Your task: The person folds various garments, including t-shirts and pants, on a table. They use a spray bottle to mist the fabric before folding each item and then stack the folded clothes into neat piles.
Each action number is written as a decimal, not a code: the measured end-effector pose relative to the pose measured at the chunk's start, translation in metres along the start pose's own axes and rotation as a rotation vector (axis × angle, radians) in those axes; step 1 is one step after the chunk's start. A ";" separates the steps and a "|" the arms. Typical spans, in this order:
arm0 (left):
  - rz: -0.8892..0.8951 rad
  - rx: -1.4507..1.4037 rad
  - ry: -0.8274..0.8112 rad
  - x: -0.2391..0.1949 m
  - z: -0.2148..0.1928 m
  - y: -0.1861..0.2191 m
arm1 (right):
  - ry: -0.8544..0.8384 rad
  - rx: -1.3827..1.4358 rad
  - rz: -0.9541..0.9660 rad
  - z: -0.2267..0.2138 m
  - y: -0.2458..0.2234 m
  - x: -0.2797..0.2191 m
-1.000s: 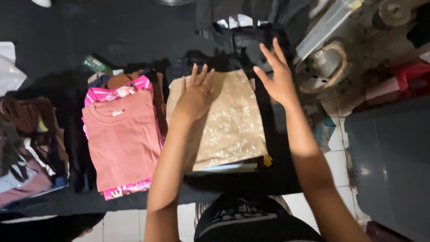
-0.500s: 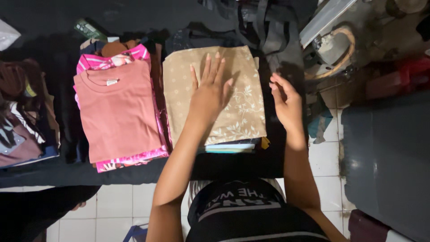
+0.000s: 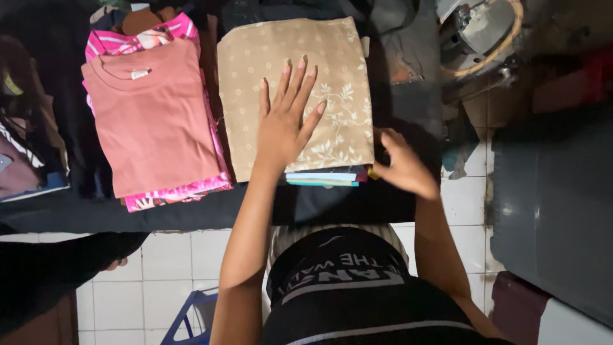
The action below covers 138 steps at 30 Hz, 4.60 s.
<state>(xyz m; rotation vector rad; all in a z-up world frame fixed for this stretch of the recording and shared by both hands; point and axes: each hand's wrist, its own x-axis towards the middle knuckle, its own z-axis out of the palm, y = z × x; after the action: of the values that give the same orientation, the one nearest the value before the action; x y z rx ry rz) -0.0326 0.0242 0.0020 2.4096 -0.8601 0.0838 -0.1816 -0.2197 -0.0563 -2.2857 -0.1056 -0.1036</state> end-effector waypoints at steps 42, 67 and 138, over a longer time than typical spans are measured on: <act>0.047 -0.591 0.296 -0.004 -0.053 -0.033 | 0.167 -0.106 -0.488 0.007 -0.161 0.185; -0.332 0.170 0.257 0.027 -0.108 -0.212 | -0.002 0.157 -0.231 0.218 -0.174 0.519; -0.329 0.106 0.368 -0.134 -0.081 -0.011 | 0.216 -0.051 -0.254 0.054 -0.221 0.059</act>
<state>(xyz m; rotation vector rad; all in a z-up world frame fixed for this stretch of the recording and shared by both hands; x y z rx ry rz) -0.1214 0.1494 0.0320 2.4895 -0.2962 0.4386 -0.1453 -0.0315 0.0796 -2.2867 -0.2826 -0.4878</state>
